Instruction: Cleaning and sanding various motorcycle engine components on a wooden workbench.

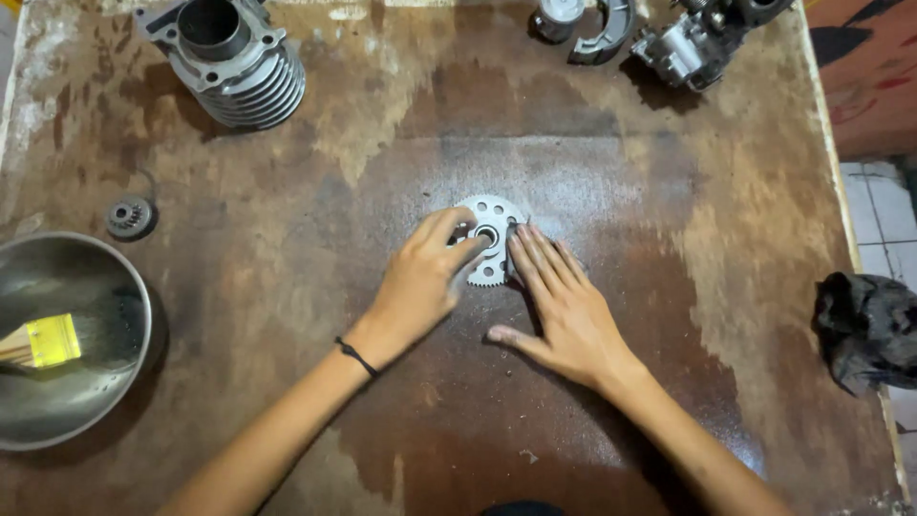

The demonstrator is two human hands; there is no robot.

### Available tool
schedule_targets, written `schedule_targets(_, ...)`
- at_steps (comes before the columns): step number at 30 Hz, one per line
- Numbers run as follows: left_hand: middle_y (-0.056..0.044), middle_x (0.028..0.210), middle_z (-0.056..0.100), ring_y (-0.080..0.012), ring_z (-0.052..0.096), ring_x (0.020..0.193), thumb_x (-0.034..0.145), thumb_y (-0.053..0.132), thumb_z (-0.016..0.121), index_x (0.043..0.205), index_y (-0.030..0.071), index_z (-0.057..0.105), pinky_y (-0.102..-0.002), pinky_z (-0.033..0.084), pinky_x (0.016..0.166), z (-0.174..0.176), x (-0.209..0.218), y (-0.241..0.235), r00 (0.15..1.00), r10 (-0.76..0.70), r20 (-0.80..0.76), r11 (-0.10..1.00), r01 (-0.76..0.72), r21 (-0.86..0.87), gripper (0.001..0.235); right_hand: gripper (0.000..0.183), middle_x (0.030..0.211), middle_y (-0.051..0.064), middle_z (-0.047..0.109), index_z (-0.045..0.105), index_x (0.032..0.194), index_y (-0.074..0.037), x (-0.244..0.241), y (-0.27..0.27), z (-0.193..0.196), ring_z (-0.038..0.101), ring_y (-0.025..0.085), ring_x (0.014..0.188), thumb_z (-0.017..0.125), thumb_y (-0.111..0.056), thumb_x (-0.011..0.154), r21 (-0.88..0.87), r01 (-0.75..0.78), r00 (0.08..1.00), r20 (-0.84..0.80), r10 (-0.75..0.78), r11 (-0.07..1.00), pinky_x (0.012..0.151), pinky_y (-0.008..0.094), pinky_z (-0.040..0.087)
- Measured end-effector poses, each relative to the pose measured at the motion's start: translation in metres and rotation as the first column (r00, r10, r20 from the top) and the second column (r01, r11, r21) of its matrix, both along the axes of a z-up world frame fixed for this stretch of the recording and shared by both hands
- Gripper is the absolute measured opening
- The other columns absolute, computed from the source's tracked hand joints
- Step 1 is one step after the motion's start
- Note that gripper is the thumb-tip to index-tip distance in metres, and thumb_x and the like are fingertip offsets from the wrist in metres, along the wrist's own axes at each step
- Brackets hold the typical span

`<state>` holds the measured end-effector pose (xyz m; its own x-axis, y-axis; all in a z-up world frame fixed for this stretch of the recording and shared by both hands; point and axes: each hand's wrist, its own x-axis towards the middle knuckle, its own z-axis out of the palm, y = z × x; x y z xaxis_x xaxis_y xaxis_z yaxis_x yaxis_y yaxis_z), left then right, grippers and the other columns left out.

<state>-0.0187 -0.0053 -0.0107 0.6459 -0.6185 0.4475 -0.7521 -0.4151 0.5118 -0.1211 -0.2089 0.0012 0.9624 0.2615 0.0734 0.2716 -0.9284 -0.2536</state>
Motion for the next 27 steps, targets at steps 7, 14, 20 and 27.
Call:
schedule_targets(7, -0.022, 0.127, 0.063, -0.0399, 0.061, 0.122, 0.09, 0.009, 0.073, 0.109, -0.004, 0.073, -0.044, 0.056, 0.101, -0.011, -0.02, -0.028, 0.978, 0.189, 0.088, 0.982, -0.19, 0.012, 0.022, 0.107, 0.168, 0.021, 0.022, 0.02, 0.16, 0.003, 0.004, -0.002, -0.014, 0.015, 0.032, 0.158, 0.038, -0.077, 0.093, -0.053, 0.023, 1.0, 0.017, -0.022, 0.998, 0.127, 0.047, 0.01)
schedule_targets(14, -0.017, 0.128, 0.067, -0.0351, 0.063, 0.121, 0.09, 0.013, 0.074, 0.107, -0.002, 0.073, -0.043, 0.056, 0.099, -0.004, -0.017, -0.022, 0.99, 0.143, 0.0, 0.988, -0.143, -0.06, 0.022, 0.095, 0.171, 0.02, 0.025, 0.025, 0.163, 0.002, 0.045, -0.014, -0.004, 0.021, 0.034, 0.16, 0.035, -0.07, 0.101, 0.109, -0.073, 0.997, 0.046, 0.068, 0.991, 0.132, 0.049, 0.014)
schedule_targets(20, -0.015, 0.126, 0.068, -0.0352, 0.064, 0.118, 0.091, 0.015, 0.075, 0.102, -0.001, 0.072, -0.044, 0.055, 0.098, 0.002, -0.008, -0.015, 0.998, 0.038, -0.046, 0.993, -0.043, -0.112, 0.019, 0.1, 0.167, 0.021, 0.026, 0.025, 0.16, 0.002, 0.007, -0.014, -0.006, 0.021, 0.034, 0.156, 0.039, -0.074, 0.096, 0.013, -0.08, 0.995, 0.059, 0.079, 0.997, 0.127, 0.048, 0.015)
schedule_targets(27, -0.014, 0.132, 0.066, -0.0327, 0.064, 0.122, 0.084, 0.008, 0.069, 0.105, 0.0, 0.073, -0.042, 0.056, 0.101, 0.002, 0.005, 0.0, 0.994, -0.107, -0.011, 0.991, 0.105, -0.088, 0.023, 0.102, 0.17, 0.02, 0.025, 0.022, 0.163, 0.001, 0.064, -0.009, -0.003, 0.02, 0.032, 0.16, 0.032, -0.077, 0.097, 0.031, -0.066, 0.997, 0.044, 0.065, 0.997, 0.132, 0.048, 0.013)
